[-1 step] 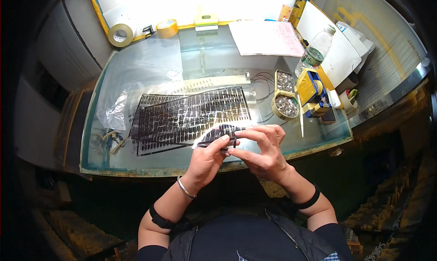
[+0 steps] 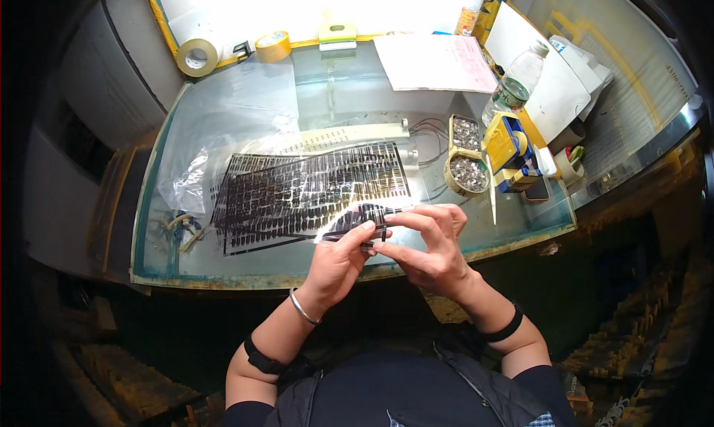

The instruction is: The recorder is inspecting and sorting small metal components on a transparent sheet and then moving them to an inspection station.

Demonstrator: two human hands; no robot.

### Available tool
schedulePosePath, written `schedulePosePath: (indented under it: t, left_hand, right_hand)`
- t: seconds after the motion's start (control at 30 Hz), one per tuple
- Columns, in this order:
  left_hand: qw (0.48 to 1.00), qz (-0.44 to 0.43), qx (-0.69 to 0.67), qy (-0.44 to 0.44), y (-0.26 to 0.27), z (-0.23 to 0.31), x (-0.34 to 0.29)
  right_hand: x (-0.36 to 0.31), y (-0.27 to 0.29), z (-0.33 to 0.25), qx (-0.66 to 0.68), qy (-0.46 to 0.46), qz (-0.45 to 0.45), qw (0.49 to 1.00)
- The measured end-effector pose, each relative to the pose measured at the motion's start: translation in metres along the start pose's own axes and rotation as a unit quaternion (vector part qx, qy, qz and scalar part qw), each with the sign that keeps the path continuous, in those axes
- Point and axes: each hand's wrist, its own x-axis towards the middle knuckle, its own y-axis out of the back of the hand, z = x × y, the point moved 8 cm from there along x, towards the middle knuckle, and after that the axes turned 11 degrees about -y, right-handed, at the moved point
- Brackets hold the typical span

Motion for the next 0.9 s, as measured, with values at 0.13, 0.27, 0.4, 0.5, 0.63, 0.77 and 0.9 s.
schedulePosePath:
  t: [0.13,0.27,0.4,0.5,0.63,0.77,0.9]
  left_hand:
    - [1.0,0.008,0.008,0.002,0.004,-0.002,0.0004]
    - [1.0,0.005,0.003,0.001,0.0024,-0.0009,-0.0004]
    - [1.0,0.0,0.004,-0.002,0.001,0.0003,0.0001]
    - [1.0,0.005,0.006,0.002,0.0029,-0.0014,-0.0003]
    - [1.0,-0.002,0.003,0.013,0.002,-0.0026,-0.0006]
    - [1.0,0.008,-0.006,0.009,0.0007,-0.0016,-0.0005]
    - [1.0,0.005,0.001,0.009,0.0015,-0.0012,-0.0006]
  right_hand:
    - [0.0001,0.0002,0.0014,-0.004,-0.004,0.006,1.0]
    - [0.0002,-0.0023,0.0001,0.008,-0.001,0.0,1.0]
    - [-0.0022,-0.0025,0.0026,0.016,0.003,0.008,1.0]
    - [-0.0003,-0.0012,0.0029,0.021,-0.013,0.005,1.0]
    - [-0.0012,-0.002,0.0006,0.028,0.005,0.007,1.0]
    - [-0.0009,-0.0017,0.0004,0.03,0.007,0.007,1.0]
    - [-0.0018,-0.0038,0.0033,0.029,-0.013,0.008,0.999]
